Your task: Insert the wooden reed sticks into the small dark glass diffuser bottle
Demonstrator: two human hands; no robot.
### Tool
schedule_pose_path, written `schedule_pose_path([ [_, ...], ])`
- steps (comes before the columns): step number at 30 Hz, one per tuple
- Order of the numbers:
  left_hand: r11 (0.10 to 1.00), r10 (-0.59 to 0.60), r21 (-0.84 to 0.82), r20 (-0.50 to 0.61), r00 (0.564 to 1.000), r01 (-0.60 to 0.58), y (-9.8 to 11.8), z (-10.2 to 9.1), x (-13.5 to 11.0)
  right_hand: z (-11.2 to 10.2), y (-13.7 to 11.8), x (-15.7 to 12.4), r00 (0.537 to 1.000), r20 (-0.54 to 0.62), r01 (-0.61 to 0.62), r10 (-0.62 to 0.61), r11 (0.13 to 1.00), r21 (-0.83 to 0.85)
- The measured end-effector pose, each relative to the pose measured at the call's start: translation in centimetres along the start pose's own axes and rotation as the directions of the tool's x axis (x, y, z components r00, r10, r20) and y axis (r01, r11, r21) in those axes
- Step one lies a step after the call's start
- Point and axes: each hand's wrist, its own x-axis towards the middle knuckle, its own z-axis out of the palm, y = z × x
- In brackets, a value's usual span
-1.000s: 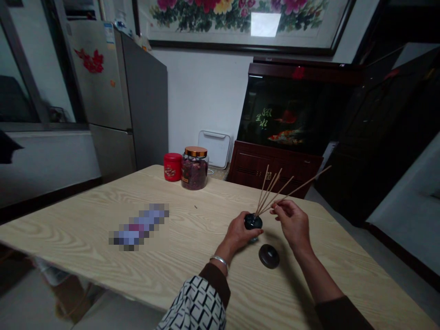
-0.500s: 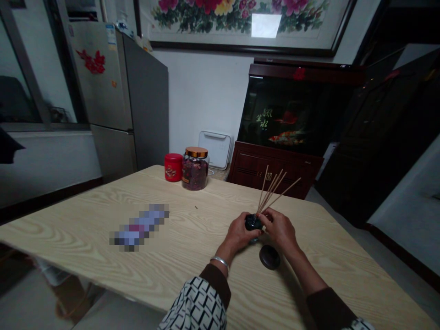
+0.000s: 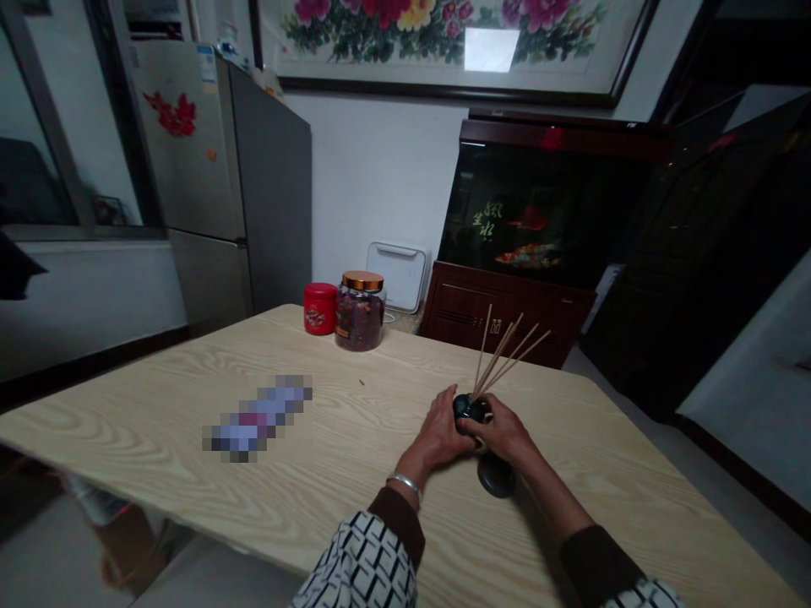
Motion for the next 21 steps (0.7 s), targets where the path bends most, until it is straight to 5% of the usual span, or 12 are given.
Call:
schedule_pose_path([
  [14,0.991,-0.088,0.084,-0.217,0.972,0.108,-1.1,-0.1,0.4,0.6,2.6,9.5,0.998,-0.068,-0.012,0.008,0.998,-0.057],
  [18,0.988,-0.083,0.114,-0.200,0.976,0.108,-0.8,-0.4,0.3,0.9,2.7,8.8,0.996,-0.085,-0.019,0.016,0.999,-0.030],
  [21,0.990,-0.057,0.114,-0.203,0.977,0.081,-0.8,-0.3,0.2,0.7,3.3,5.8,0.994,-0.106,-0.037,0.039,0.999,0.027],
])
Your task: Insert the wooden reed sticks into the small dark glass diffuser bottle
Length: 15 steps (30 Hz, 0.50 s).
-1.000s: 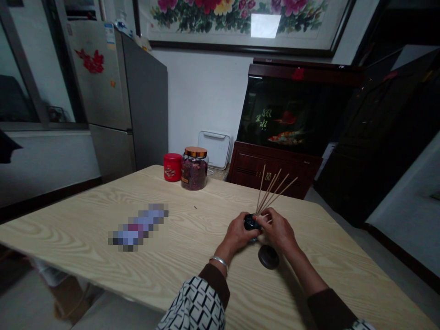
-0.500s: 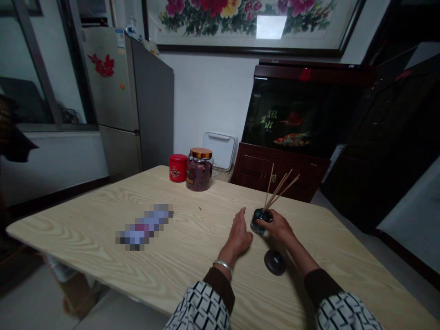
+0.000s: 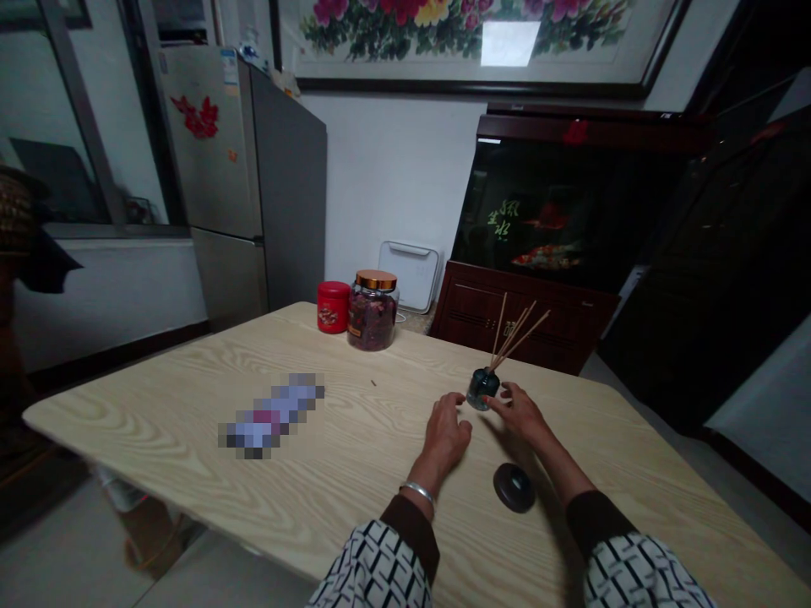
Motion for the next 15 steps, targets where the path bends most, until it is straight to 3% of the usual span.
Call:
schedule_pose_path([
  [4,0.997,-0.050,-0.066,0.011,0.999,0.051,0.3,0.3,-0.3,-1.9,1.3,-5.5,0.999,0.023,0.031,-0.034,0.994,0.103],
  [8,0.955,-0.109,-0.259,0.148,0.983,0.145,2.6,-1.0,-0.9,-5.7,0.2,-9.5,0.998,0.059,0.018,-0.036,0.957,0.291],
  [10,0.891,-0.088,-0.410,0.265,0.960,0.194,5.0,-2.8,-1.3,-8.3,-1.9,-10.8,0.987,0.143,-0.002,-0.072,0.887,0.461],
  [12,0.802,0.013,-0.558,0.376,0.927,0.215,8.1,-5.4,-1.7,-11.1,-4.7,-11.7,0.973,0.189,-0.012,-0.135,0.782,0.623],
  [15,0.645,0.210,-0.744,0.396,0.894,0.178,13.3,-9.8,-1.9,-15.1,-9.2,-13.0,0.959,0.145,0.030,-0.243,0.597,0.801],
])
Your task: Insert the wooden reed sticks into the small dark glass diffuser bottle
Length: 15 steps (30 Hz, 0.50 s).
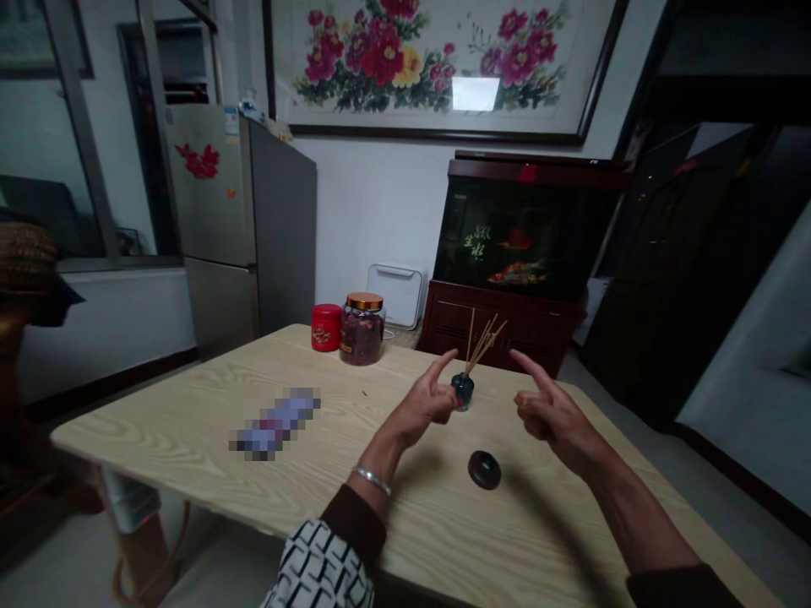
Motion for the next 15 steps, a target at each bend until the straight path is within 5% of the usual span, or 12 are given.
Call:
schedule_pose_path([
  [4,0.965,0.191,-0.199,0.088,0.978,-0.170,7.5,1.9,-0.8,1.4,-6.1,-0.8,0.983,0.021,0.173,-0.181,0.962,0.213],
  [7,0.920,0.302,-0.293,0.102,0.948,-0.261,10.5,3.2,-1.4,1.9,-8.3,-1.5,0.961,0.027,0.251,-0.275,0.910,0.329],
  [10,0.887,0.345,-0.367,0.120,0.931,-0.281,10.7,4.2,-2.2,2.3,-8.1,-2.3,0.950,0.034,0.263,-0.309,0.857,0.444],
  [15,0.847,0.310,-0.486,0.118,0.944,-0.217,6.4,4.1,-3.8,2.8,-3.7,-3.6,0.969,0.047,0.169,-0.241,0.793,0.586],
])
